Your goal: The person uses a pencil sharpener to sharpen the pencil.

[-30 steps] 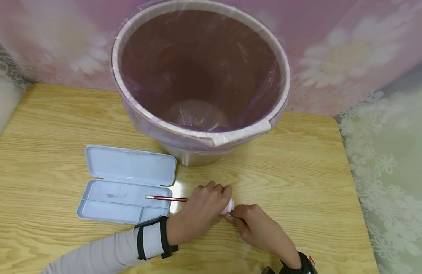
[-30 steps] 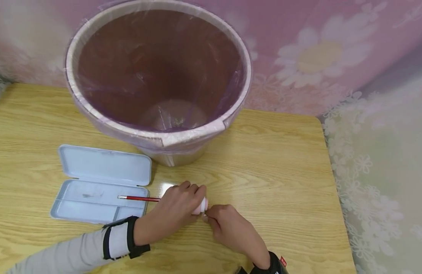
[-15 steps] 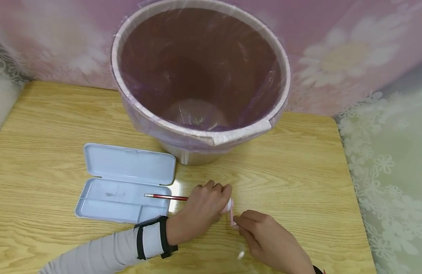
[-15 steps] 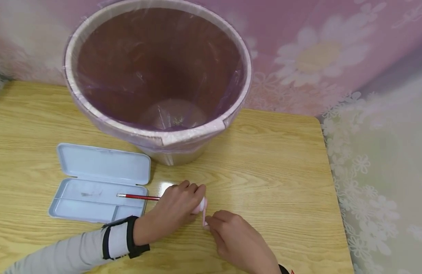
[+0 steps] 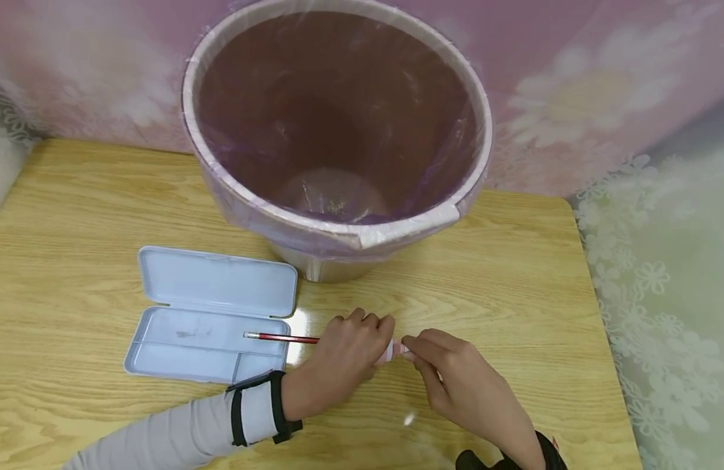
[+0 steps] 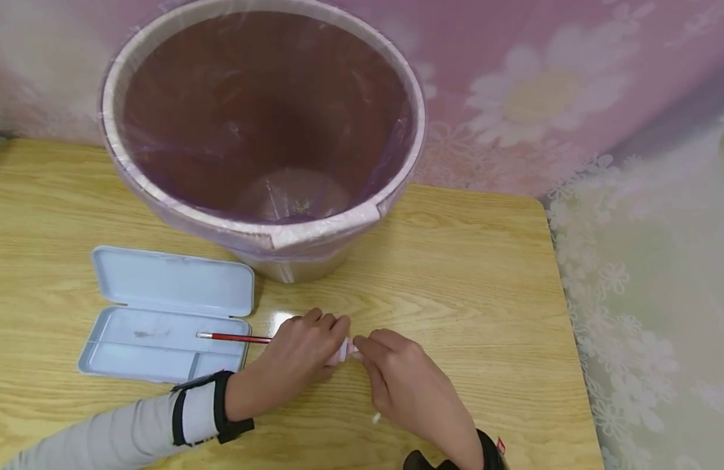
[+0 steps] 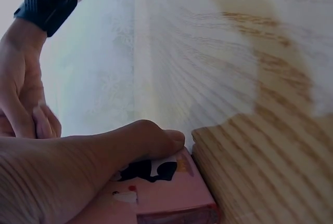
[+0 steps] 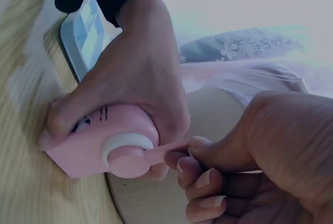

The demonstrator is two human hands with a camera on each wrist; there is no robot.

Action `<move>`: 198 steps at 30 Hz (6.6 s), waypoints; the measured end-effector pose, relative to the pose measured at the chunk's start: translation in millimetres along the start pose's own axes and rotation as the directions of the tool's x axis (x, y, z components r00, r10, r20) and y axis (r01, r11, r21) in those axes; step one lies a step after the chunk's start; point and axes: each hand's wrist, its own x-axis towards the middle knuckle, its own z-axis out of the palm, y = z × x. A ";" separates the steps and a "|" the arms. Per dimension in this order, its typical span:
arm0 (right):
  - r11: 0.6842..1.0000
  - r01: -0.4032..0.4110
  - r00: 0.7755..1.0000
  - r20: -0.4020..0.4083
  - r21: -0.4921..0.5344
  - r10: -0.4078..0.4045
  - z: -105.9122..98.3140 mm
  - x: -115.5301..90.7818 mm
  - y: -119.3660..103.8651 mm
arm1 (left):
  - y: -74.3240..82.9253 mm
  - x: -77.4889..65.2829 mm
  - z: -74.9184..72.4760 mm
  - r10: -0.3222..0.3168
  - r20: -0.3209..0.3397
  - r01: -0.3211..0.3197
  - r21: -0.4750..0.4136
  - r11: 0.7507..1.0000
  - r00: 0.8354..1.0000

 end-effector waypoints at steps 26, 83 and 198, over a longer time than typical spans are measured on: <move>0.987 -0.098 0.994 0.066 0.126 0.090 25.3 34.4 52.0 | -1.2 -0.5 1.3 -0.016 0.011 0.016 0.014 1.000 1.000; 0.937 -0.178 0.983 0.011 0.300 0.183 21.7 20.8 50.0 | 2.2 0.4 2.2 -0.022 -0.072 0.025 0.036 0.999 0.997; 0.920 0.080 0.977 -0.154 -0.383 -0.149 85.8 70.1 -13.2 | -112.8 -92.6 -92.1 -0.146 0.054 0.113 -0.897 0.428 0.988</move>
